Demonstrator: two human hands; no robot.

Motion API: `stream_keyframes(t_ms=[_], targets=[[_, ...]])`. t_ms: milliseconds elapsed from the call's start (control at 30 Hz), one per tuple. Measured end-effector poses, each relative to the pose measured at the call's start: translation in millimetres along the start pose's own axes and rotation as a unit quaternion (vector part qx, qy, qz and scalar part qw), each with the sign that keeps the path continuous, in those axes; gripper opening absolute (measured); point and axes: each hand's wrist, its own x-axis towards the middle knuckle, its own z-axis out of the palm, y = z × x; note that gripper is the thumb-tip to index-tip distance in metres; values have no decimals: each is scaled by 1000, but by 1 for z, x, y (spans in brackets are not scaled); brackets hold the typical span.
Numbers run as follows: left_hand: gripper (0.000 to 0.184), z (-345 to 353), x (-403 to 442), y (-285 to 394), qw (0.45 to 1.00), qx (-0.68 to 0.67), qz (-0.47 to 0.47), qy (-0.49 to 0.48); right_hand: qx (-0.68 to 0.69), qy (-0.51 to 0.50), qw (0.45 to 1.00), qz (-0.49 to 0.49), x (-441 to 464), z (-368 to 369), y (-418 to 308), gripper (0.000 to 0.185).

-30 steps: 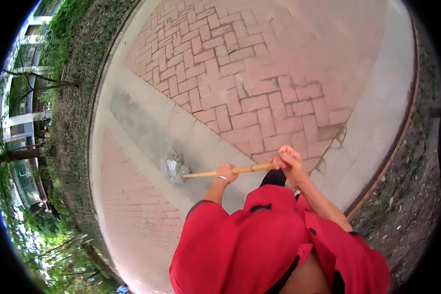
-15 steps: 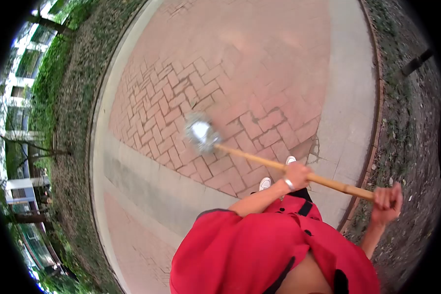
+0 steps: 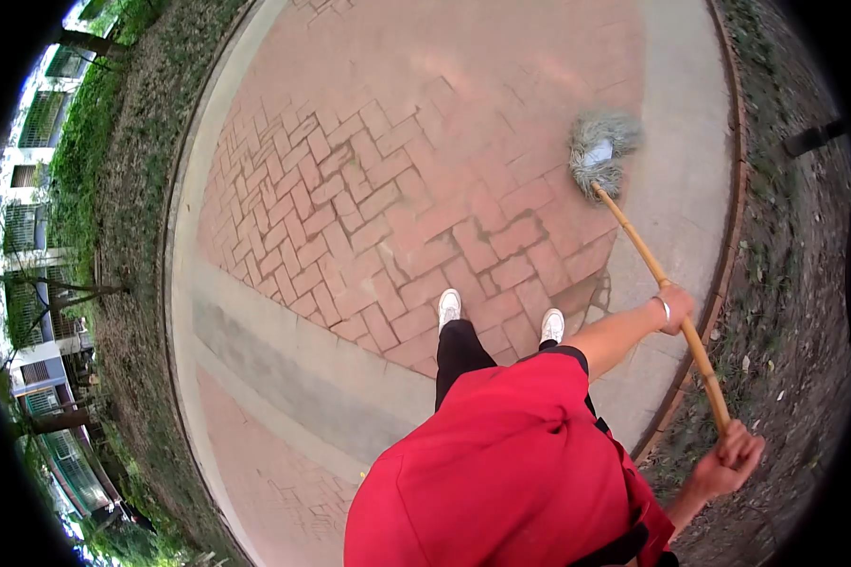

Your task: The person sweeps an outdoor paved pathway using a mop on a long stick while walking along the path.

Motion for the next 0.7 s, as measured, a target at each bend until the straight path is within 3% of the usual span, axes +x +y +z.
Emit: stream_keyframes(t_ms=[100, 133, 200, 267, 333, 367, 400, 433, 467, 500, 533, 567, 633, 700], targets=[[10, -22, -52, -47, 998, -32, -44, 41, -19, 1, 1000, 15, -19, 67, 27, 31], [12, -29, -70, -58, 994, -34, -67, 77, -25, -2, 999, 23, -23, 82, 29, 31], [15, -53, -121, -74, 979, -42, -116, 165, -10, -107, 993, 52, -30, 118, 33, 32], [20, -48, -181, -105, 955, 7, -123, 269, -8, -118, 993, 27, -41, 159, 47, 31], [19, -89, -269, -124, 940, -17, -160, 300, -42, -127, 979, 155, -59, 189, 71, 33], [18, -83, -316, -142, 940, -10, -187, 286, -74, -144, 973, 163, -77, 217, 90, 33], [16, -86, -363, -157, 921, 5, -206, 330, -108, -166, 964, 179, -92, 242, 119, 34], [14, -61, -415, -180, 899, 13, -216, 380, -91, -241, 932, 255, -109, 239, 159, 32], [15, -67, -467, -182, 901, -30, -363, 235, -60, -255, 902, 344, -135, 273, 182, 31], [16, -49, -517, -189, 874, 28, -429, 227, -124, -311, 869, 365, -161, 288, 210, 29], [17, -64, -559, -177, 845, 24, -506, 169, -94, -401, 826, 386, -186, 308, 241, 26], [19, -34, -616, -189, 818, -64, -540, 187, -75, -450, 768, 449, -213, 328, 263, 18], [21, -13, -693, -186, 753, -131, -640, 83, 9, -468, 712, 524, -270, 359, 299, 16], [21, -15, -711, -165, 710, -90, -691, 103, 32, -488, 698, 522, -278, 382, 296, 18]])
